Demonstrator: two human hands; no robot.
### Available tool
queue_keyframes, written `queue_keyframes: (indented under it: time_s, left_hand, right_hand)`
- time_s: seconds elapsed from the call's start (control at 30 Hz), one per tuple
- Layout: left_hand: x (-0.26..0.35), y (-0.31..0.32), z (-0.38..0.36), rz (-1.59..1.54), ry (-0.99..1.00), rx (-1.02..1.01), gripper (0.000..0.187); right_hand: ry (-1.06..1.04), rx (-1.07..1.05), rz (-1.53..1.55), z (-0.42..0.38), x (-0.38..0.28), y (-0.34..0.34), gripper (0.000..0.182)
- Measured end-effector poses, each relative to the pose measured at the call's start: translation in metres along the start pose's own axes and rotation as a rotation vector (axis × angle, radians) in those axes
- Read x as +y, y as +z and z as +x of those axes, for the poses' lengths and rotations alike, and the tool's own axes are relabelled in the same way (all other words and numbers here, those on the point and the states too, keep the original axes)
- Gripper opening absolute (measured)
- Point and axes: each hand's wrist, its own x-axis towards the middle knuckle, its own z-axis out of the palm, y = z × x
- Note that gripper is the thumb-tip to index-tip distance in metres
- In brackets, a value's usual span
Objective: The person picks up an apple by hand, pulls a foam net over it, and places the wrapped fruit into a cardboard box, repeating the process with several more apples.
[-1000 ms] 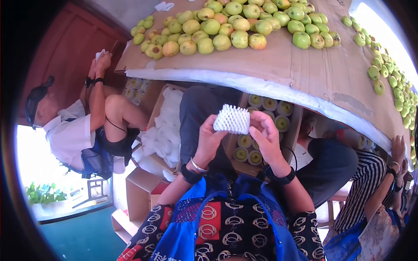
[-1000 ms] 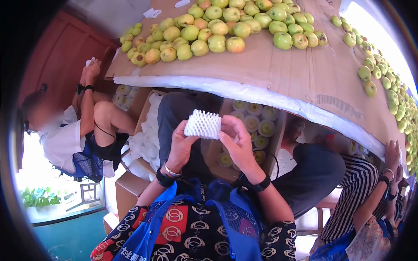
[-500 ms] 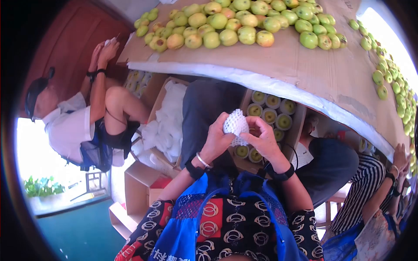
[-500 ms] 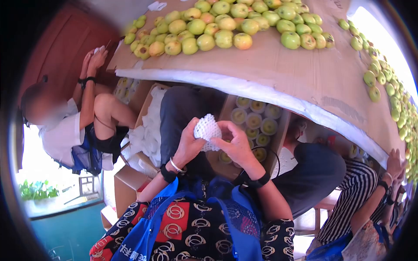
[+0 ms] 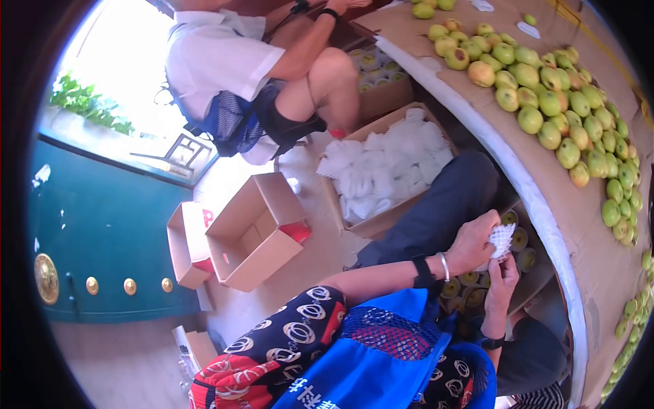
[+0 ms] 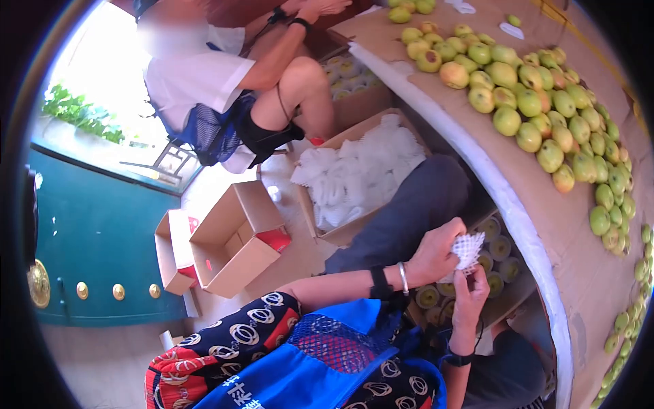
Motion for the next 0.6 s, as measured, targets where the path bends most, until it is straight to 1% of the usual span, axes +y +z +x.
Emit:
queue_keyframes:
  time_s: [0.03, 0.13, 0.17, 0.2, 0.27, 0.3, 0.37, 0.4, 0.47, 0.5, 0.53, 0.57, 0.6]
  left_hand:
    - [0.001, -0.001, 0.003, -0.01, -0.014, 0.03, 0.028]
    - [-0.005, 0.001, 0.008, 0.017, -0.041, -0.008, 0.029]
    - [-0.007, 0.003, 0.007, -0.012, -0.036, 0.04, 0.028]
    - [-0.008, 0.003, 0.008, -0.015, -0.036, 0.037, 0.028]
    - [-0.009, 0.003, 0.009, 0.003, -0.077, 0.068, 0.03]
    - [-0.008, 0.003, 0.008, 0.003, -0.077, 0.069, 0.03]
    - [-0.005, 0.003, 0.005, -0.167, -0.111, -0.051, 0.036]
    - [0.001, 0.002, 0.002, -0.176, -0.113, -0.063, 0.036]
    - [0.021, -0.002, -0.003, -0.308, -0.192, -0.347, 0.041]
    - [0.02, 0.002, -0.007, -0.46, -0.284, -0.415, 0.041]
    - [0.014, 0.01, -0.013, -0.611, -0.383, -0.498, 0.041]
    - [0.009, 0.017, -0.015, -0.623, -0.361, -0.449, 0.037]
    - [0.003, 0.02, -0.016, -0.624, -0.34, -0.396, 0.034]
  right_hand:
    - [0.083, -0.05, 0.122, -0.003, -0.001, -0.003, 0.015]
    - [0.054, -0.042, 0.075, -0.005, -0.015, 0.014, 0.018]
    - [0.017, -0.05, -0.019, -0.004, -0.012, 0.014, 0.02]
    - [0.017, -0.047, -0.021, -0.002, -0.013, 0.016, 0.02]
    - [-0.087, 0.048, -0.106, 0.0, -0.015, 0.02, 0.017]
    - [-0.132, 0.092, -0.221, 0.004, -0.012, 0.009, 0.015]
    - [-0.241, 0.204, -0.506, 0.016, -0.011, -0.016, 0.013]
    - [-0.236, 0.216, -0.513, 0.016, -0.012, -0.018, 0.013]
    - [-0.338, 0.41, -0.738, 0.02, -0.023, -0.025, 0.017]
    - [-0.335, 0.474, -0.843, 0.017, -0.023, -0.03, 0.021]
    - [-0.276, 0.482, -0.792, 0.014, -0.031, -0.03, 0.022]
    - [-0.339, 0.47, -0.869, 0.015, -0.025, -0.038, 0.023]
    - [-0.317, 0.472, -0.847, 0.015, -0.025, -0.039, 0.024]
